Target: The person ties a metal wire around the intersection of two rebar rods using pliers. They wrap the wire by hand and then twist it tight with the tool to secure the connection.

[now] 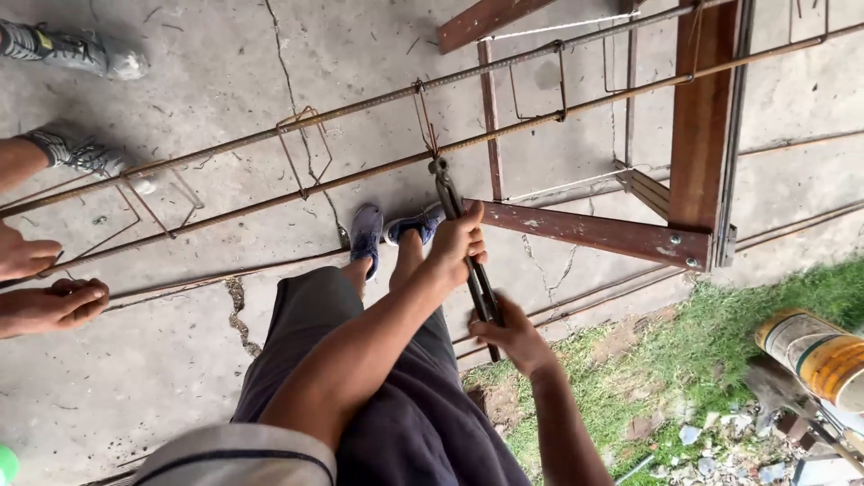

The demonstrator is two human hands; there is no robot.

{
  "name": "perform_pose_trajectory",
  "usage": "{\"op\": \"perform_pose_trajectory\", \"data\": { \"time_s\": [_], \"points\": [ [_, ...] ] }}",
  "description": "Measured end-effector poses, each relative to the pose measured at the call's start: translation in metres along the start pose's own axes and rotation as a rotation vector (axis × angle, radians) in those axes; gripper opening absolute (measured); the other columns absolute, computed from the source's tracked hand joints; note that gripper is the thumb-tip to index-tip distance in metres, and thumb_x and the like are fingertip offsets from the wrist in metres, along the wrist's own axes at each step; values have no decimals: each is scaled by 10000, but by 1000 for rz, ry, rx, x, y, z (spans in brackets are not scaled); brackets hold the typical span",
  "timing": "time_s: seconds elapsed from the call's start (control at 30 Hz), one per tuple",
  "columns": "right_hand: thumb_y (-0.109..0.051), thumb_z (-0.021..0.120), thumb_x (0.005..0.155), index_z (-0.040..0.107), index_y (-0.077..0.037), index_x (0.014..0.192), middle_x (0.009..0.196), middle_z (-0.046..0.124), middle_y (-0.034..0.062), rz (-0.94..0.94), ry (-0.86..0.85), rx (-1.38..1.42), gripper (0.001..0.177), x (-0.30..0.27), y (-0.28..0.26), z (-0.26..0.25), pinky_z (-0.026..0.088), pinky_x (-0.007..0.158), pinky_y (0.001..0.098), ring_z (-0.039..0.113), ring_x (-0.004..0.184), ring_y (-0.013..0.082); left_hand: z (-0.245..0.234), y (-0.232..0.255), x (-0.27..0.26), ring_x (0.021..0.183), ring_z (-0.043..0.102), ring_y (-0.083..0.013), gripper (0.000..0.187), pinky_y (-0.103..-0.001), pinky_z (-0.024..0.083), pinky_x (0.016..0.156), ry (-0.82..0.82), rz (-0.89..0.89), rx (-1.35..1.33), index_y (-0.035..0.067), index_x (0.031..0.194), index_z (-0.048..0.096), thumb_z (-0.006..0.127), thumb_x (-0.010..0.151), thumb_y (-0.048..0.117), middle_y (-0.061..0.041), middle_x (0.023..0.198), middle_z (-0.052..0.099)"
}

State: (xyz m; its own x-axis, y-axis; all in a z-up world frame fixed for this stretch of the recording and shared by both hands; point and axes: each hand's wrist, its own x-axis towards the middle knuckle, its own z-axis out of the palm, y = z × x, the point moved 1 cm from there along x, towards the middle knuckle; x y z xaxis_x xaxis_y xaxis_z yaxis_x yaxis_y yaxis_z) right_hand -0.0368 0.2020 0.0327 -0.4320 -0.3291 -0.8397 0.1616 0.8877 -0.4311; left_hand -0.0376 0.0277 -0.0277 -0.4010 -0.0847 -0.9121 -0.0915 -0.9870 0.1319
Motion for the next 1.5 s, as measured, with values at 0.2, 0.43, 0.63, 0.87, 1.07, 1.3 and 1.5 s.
{"op": "perform_pose_trajectory", "data": {
  "time_s": [0.2, 0.43, 0.63, 0.87, 1.07, 1.3, 1.5],
  "points": [
    [-43, 617, 938, 407, 44, 1428, 516, 485, 109, 106, -332, 901, 541, -15, -6, 54, 394, 364, 351, 390, 341, 175, -41, 19, -20, 472, 349, -76, 396, -254, 406, 537, -366, -79, -73, 146, 879, 597, 779, 891, 498, 83, 600, 296],
    [-223, 764, 863, 491, -148, 1417, 1001, 642, 166, -277, 616, -560, 622, -41, -31, 38, 542, 747, 514, 668, 881, 391, -22, -6, 16, 692, 732, -214, 320, -337, 615, 613, -79, 49, 67, 129, 893, 605, 761, 894, 408, -55, 742, 676],
    [-238, 872, 763, 559, -202, 1298, 946, 714, 86, 28, 125, 151, 621, -3, -4, 29, 529, 838, 401, 687, 919, 266, -31, -7, 21, 482, 613, -155, 439, -320, 575, 488, -92, 10, 50, 123, 802, 570, 825, 824, 480, 16, 601, 543],
    [-359, 748, 843, 606, -162, 1247, 1079, 749, 188, 18, 286, -204, 471, 1, -21, 59, 544, 838, 596, 711, 1017, 435, -38, -28, 64, 399, 571, -222, 322, -352, 503, 378, 3, 116, 25, 117, 830, 521, 770, 829, 320, -57, 543, 516],
    [-289, 829, 793, 489, -128, 1327, 1167, 615, 157, -215, 417, -551, 654, -19, -26, 16, 563, 891, 576, 657, 1059, 431, 1, -2, 7, 474, 650, -225, 501, -345, 548, 402, 94, 141, 71, 36, 883, 546, 795, 818, 465, -106, 598, 603],
    [-128, 721, 888, 542, -91, 1335, 662, 558, 117, -160, -190, 442, 483, 9, -11, -4, 441, 310, 298, 554, 413, 231, -3, -16, 51, 403, 535, -187, 428, -332, 451, 359, 162, 320, 1, 69, 710, 560, 850, 797, 372, -61, 529, 494],
    [-315, 644, 983, 311, -131, 1468, 1160, 656, 276, -276, 118, -720, 616, -9, -26, -41, 551, 952, 554, 665, 1139, 454, 8, -38, 94, 489, 604, -179, 429, -326, 514, 429, 361, 526, -30, 34, 1014, 512, 800, 861, 314, -67, 665, 559]
  ]
}}
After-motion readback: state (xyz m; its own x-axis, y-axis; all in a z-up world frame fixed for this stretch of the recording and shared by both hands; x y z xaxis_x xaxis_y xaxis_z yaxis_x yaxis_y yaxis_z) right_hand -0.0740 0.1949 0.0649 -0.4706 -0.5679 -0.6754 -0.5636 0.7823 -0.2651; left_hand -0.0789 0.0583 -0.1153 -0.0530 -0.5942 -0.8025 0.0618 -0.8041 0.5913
